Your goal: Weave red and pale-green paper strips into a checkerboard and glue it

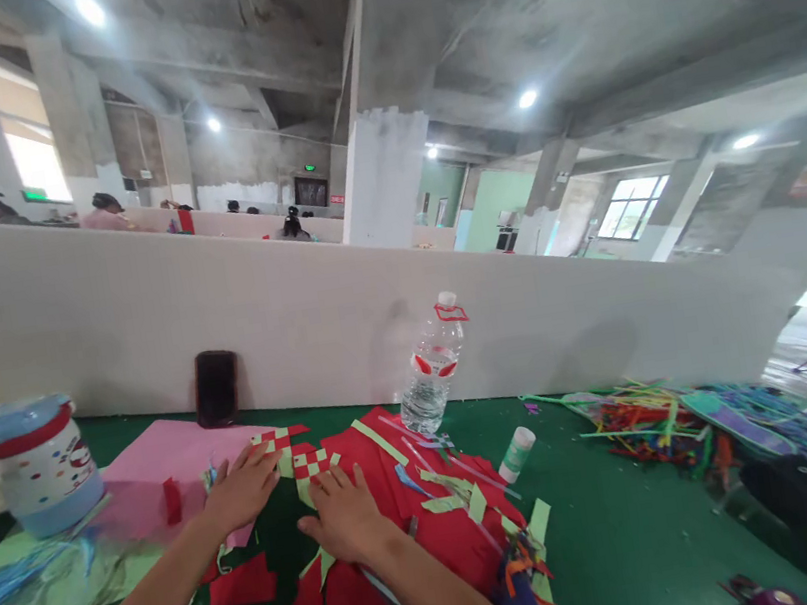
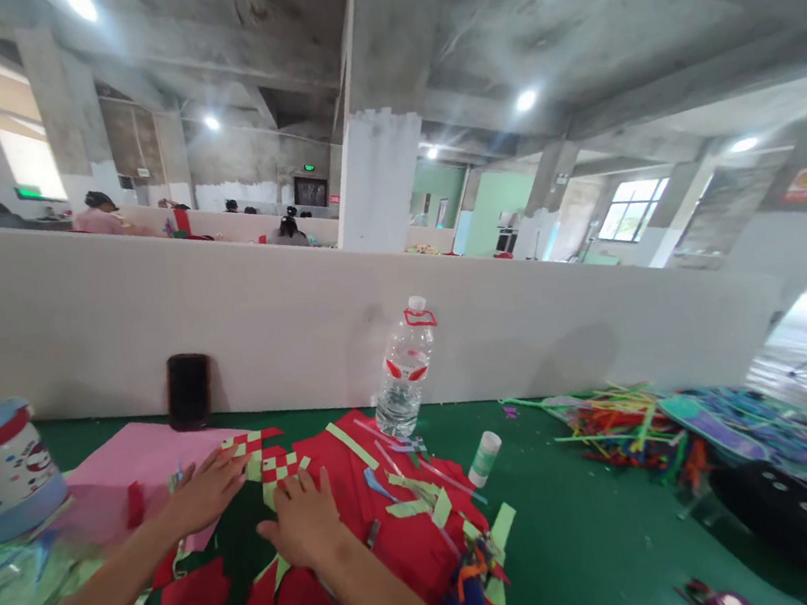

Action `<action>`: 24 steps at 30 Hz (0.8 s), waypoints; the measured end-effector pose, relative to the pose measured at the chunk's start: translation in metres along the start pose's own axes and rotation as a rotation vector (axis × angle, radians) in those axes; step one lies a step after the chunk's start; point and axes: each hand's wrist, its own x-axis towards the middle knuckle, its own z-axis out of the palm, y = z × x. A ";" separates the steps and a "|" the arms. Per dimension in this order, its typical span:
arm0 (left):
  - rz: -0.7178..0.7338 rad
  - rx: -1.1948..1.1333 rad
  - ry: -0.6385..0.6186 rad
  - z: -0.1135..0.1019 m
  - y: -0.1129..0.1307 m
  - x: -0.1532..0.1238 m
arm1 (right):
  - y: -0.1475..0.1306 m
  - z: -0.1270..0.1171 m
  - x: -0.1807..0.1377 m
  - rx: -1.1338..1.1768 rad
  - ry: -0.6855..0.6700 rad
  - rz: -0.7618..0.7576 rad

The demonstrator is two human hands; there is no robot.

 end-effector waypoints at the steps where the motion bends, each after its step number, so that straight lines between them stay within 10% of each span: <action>1: 0.010 -0.002 -0.005 0.002 -0.001 0.002 | 0.001 0.001 -0.002 -0.003 0.003 0.002; 24: -0.063 0.008 0.039 0.009 -0.012 -0.004 | 0.000 0.012 0.023 0.044 0.019 -0.095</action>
